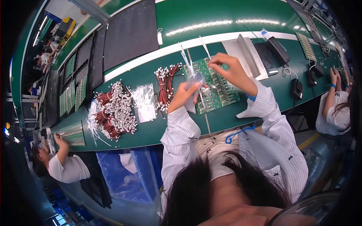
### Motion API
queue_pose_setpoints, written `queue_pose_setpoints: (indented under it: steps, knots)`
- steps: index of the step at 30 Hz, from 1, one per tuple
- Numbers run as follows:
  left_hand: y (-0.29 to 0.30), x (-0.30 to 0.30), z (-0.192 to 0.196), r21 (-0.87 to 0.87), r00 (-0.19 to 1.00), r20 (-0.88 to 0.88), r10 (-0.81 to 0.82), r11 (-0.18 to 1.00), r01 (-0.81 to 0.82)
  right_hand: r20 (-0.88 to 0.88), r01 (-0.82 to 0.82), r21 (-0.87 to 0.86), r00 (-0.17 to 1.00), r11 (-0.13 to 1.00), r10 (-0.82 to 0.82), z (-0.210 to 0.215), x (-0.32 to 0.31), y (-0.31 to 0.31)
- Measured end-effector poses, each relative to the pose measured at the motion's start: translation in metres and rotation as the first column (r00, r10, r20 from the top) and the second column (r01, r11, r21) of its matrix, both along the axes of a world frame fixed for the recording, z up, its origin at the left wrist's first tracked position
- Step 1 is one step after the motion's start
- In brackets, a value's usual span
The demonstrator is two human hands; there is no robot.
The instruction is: The person assembles electronic components by hand, connecting wiring harnesses to printed circuit boards.
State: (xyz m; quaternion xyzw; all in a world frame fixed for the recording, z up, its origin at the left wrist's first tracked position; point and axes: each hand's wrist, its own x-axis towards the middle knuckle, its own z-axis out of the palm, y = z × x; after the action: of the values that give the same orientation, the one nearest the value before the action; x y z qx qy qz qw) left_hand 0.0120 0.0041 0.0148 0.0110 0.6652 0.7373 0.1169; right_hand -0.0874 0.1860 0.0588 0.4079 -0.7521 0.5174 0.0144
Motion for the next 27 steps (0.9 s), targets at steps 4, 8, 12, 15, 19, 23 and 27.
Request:
queue_pose_setpoints:
  steps: [4, 8, 12, 15, 19, 23, 27]
  knots:
    - [0.002, -0.002, 0.0, -0.012, 0.998, 0.003, -0.059, 0.998, 0.059, -0.007, -0.168, 0.028, 0.986, 0.985, 0.168, 0.005, 0.008, -0.011]
    - [0.002, -0.003, -0.002, -0.014, 0.998, -0.004, -0.069, 0.998, 0.069, 0.001, -0.144, 0.021, 0.99, 0.989, 0.144, 0.003, 0.01, -0.011]
    - [0.001, -0.003, -0.003, -0.023, 0.998, -0.021, -0.064, 0.998, 0.063, -0.002, -0.094, -0.035, 0.996, 0.995, 0.094, 0.005, 0.013, -0.009]
    - [0.0, -0.002, 0.0, -0.058, 0.996, 0.003, -0.084, 0.995, 0.084, 0.032, -0.069, 0.048, 0.997, 0.996, 0.067, 0.01, 0.013, -0.007]
    - [0.002, -0.002, 0.0, -0.055, 0.997, 0.004, -0.082, 0.995, 0.082, 0.062, -0.132, 0.046, 0.99, 0.99, 0.129, 0.012, 0.015, -0.007]
    - [0.002, -0.003, -0.002, -0.067, 0.989, -0.026, -0.143, 0.988, 0.141, 0.089, -0.18, 0.12, 0.981, 0.976, 0.17, 0.012, 0.013, -0.007]
    - [0.003, -0.003, -0.001, -0.067, 0.987, -0.022, -0.158, 0.985, 0.157, 0.145, -0.232, 0.095, 0.965, 0.968, 0.218, 0.012, 0.012, -0.005]
